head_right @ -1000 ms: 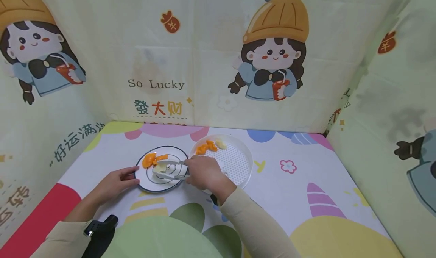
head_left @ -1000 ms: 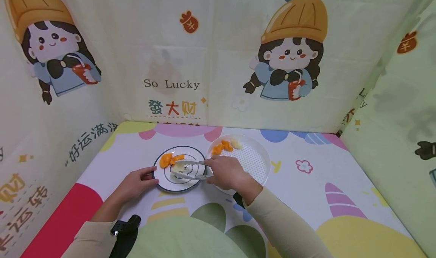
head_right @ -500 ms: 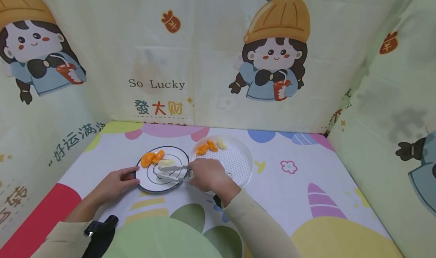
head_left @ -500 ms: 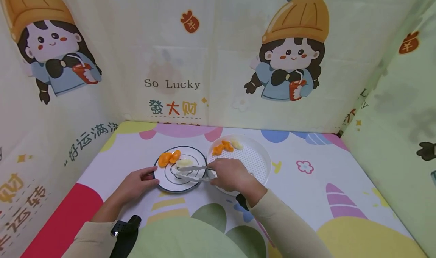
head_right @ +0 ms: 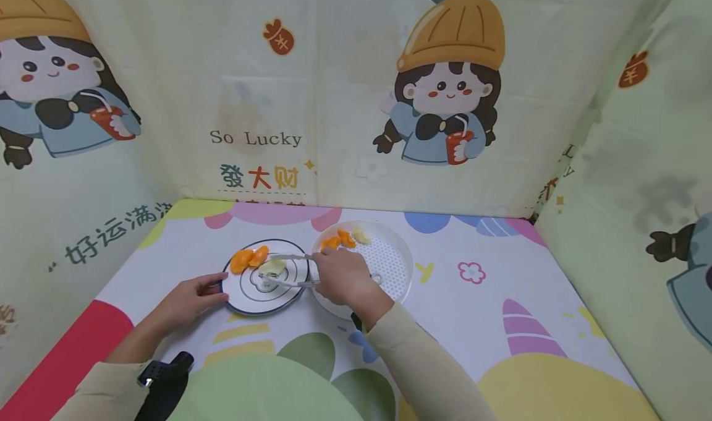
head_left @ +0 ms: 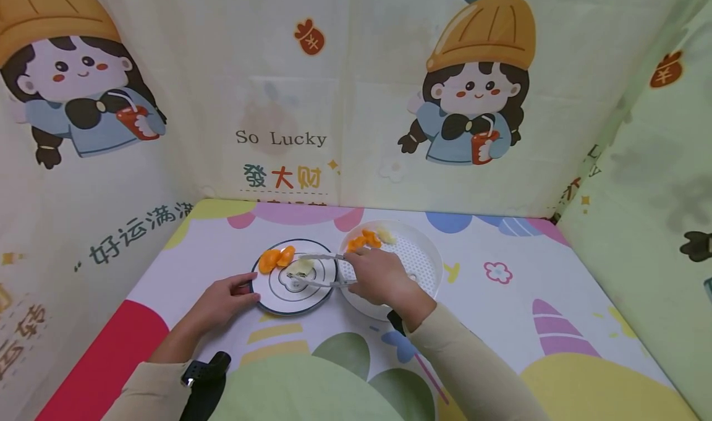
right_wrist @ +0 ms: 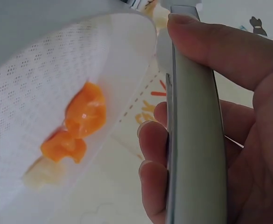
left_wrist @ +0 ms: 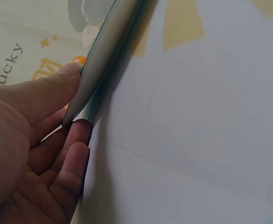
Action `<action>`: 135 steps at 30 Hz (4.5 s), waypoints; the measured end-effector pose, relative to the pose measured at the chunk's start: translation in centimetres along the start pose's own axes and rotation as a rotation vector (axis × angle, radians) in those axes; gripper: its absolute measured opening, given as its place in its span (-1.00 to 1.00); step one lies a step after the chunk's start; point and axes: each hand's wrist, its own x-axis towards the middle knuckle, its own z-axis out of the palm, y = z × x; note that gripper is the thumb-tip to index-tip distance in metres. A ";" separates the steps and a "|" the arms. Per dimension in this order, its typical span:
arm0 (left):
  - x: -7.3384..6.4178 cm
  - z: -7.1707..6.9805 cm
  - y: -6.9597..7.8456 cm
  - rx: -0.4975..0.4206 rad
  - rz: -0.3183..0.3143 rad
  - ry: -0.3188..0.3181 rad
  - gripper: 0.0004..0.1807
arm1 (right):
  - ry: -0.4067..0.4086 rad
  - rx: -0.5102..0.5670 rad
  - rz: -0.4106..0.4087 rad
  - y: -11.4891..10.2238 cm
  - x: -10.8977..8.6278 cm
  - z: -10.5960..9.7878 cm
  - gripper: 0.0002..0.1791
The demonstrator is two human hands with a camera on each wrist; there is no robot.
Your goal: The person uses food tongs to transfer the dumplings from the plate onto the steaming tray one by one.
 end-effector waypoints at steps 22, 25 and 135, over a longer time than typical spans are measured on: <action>0.2 -0.1 0.0 -0.019 -0.007 -0.012 -0.19 | 0.026 0.162 0.007 1.7 0.1 0.2 -0.44; 0.3 0.0 -0.1 -0.015 -0.010 -0.013 -0.19 | 0.048 0.197 -0.008 2.3 -0.4 -0.3 -0.48; -0.3 -0.1 0.2 -0.009 0.017 0.010 -0.22 | -0.038 0.210 0.055 0.1 4.9 -0.6 -0.41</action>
